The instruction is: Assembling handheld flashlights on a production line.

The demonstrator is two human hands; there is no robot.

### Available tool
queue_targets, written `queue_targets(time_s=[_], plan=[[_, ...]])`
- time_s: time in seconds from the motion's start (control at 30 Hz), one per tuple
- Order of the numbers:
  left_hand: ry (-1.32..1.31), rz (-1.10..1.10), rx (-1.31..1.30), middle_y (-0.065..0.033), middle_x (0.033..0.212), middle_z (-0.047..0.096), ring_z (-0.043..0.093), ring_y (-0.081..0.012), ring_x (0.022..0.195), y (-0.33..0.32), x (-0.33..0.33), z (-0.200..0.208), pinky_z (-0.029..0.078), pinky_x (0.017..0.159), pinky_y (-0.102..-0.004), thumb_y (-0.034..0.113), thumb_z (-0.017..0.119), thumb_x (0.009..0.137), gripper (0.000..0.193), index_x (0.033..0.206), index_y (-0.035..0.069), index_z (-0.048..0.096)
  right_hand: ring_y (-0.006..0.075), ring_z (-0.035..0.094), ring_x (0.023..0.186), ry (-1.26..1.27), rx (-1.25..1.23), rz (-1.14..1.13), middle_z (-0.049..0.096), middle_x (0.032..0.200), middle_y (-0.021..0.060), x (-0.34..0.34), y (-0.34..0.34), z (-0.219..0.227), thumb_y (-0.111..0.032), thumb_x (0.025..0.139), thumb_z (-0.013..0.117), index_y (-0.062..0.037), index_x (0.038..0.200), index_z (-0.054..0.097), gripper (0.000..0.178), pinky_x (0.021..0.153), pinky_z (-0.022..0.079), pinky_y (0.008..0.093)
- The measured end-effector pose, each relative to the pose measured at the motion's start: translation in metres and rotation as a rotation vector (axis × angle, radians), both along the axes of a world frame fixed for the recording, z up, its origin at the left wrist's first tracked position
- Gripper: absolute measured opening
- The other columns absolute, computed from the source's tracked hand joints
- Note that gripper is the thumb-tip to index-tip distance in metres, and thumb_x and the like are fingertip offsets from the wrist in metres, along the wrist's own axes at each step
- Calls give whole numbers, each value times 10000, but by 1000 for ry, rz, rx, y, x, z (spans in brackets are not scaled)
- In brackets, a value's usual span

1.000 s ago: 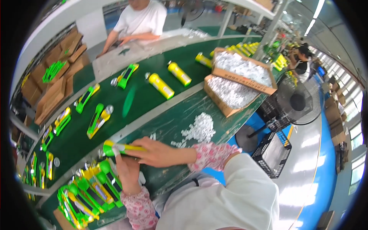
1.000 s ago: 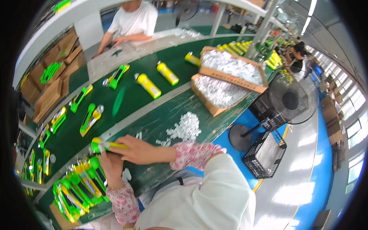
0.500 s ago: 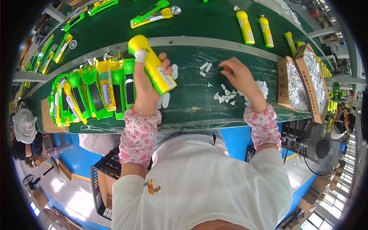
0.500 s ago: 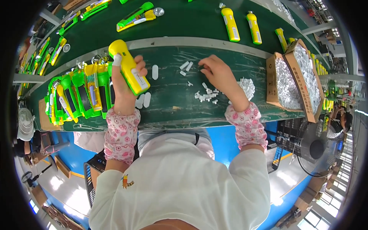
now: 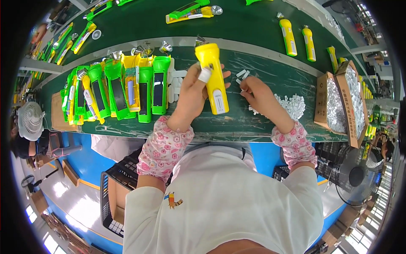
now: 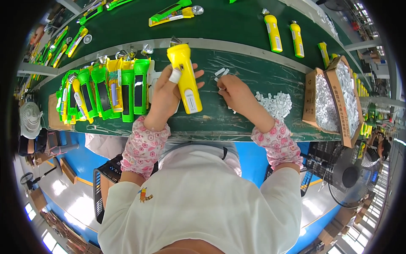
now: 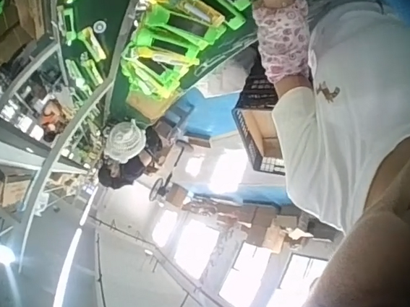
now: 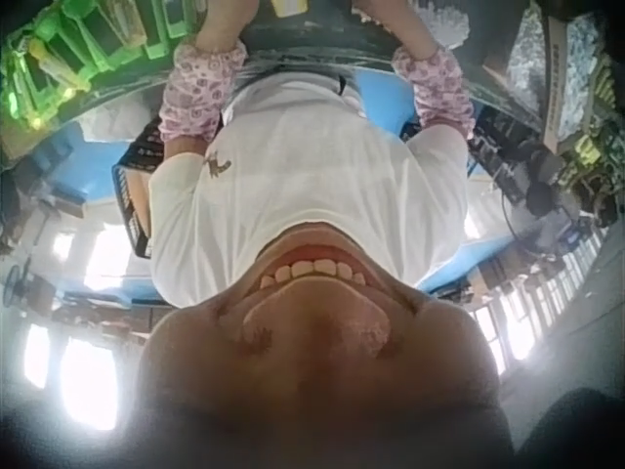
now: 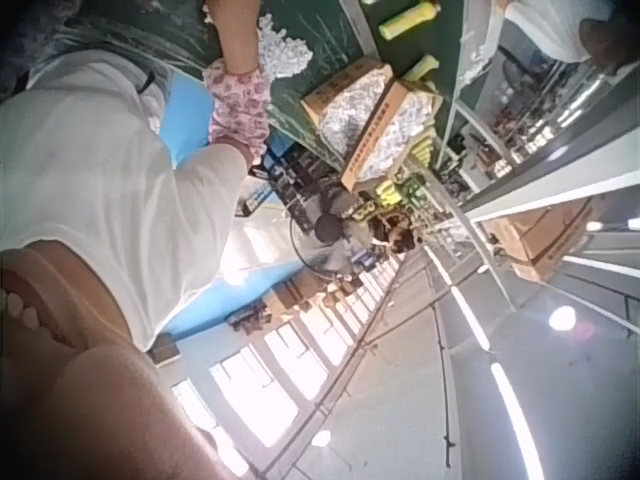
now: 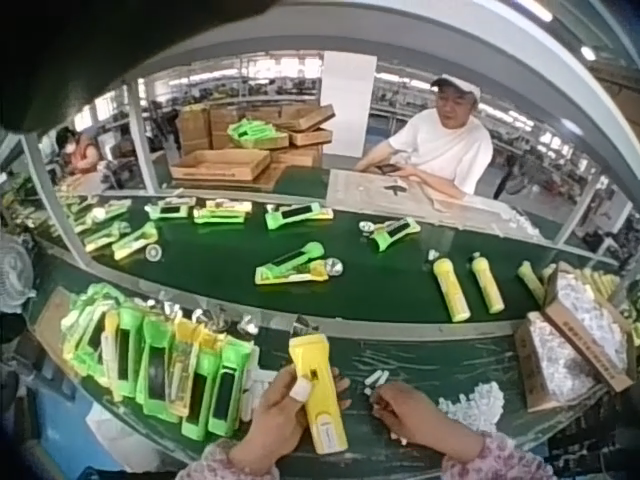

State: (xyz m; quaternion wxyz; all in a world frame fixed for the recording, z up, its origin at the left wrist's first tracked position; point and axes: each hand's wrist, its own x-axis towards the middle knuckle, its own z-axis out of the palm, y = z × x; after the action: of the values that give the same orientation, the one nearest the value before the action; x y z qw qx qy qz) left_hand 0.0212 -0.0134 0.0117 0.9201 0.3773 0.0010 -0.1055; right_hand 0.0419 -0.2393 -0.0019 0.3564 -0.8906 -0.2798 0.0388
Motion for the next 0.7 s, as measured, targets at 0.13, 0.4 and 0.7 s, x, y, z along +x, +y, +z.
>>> queue_targets(time_s=[0.13, 0.4, 0.7], plan=[[-45, 17, 104, -188, 1272, 505, 556, -309, 1155, -5, -6, 4, 506, 938, -449, 159, 360, 1015, 348, 1322, -4, 336, 88, 610, 766, 201, 347, 18, 589, 840, 30, 18, 28, 48, -38, 804, 713, -16, 916, 589, 168, 637, 495, 261], [-222, 7, 402, -123, 1226, 433, 477, -157, 1115, 0, -14, -6, 410, 948, -300, 89, 432, 976, 445, 1342, -31, 210, 117, 614, 784, 148, 555, 14, 614, 881, 61, 14, 66, 55, 41, 790, 701, 10, 923, 659, 144, 679, 519, 230], [-360, 97, 624, -129, 1126, 500, 586, -164, 951, -21, -8, -16, 507, 800, -295, 138, 409, 1000, 336, 1285, 12, 282, 116, 557, 847, 25, 575, -106, 537, 1013, 62, 19, 58, 39, -10, 767, 728, -60, 1197, 472, 504, 612, 492, 229]])
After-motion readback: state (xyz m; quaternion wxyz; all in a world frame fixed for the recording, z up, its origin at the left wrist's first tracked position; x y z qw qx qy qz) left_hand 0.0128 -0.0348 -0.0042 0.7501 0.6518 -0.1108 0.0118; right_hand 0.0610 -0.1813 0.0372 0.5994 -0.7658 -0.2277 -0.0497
